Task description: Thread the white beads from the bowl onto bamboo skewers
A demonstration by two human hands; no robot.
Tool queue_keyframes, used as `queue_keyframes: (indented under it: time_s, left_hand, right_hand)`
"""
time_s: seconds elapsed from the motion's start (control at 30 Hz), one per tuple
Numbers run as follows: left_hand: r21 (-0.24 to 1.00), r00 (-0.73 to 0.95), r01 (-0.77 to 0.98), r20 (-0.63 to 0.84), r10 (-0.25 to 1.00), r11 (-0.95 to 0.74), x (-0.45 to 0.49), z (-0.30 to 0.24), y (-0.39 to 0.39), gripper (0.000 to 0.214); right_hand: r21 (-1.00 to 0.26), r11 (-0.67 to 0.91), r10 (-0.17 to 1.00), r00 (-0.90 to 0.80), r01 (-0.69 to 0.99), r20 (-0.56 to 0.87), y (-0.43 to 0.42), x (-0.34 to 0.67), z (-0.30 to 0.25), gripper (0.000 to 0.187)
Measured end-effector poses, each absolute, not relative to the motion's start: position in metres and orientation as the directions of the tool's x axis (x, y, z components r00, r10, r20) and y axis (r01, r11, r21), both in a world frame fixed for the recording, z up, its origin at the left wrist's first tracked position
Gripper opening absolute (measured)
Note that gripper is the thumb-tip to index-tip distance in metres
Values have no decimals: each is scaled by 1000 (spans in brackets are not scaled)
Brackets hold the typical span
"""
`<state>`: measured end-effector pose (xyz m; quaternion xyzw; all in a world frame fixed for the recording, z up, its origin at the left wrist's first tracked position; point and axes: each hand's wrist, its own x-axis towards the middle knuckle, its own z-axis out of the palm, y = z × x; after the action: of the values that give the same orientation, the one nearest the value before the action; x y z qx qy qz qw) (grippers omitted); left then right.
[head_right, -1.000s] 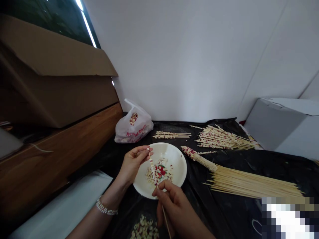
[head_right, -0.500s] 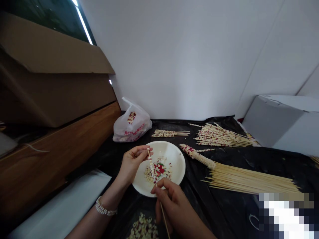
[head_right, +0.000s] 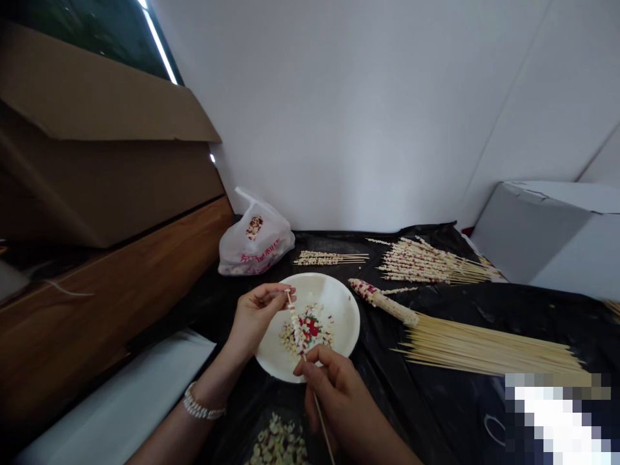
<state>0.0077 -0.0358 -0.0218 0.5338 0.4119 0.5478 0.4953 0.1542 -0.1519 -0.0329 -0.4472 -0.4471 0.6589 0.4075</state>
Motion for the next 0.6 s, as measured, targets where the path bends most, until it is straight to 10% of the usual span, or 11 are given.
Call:
queue_keyframes:
  time_s: [0.6]
  left_hand:
    - [950,-7,-18,311,950,-311,9,-21,-37,10]
  right_hand:
    - [-972,-215,947,-263,-97,-183,-153,154,-32,51]
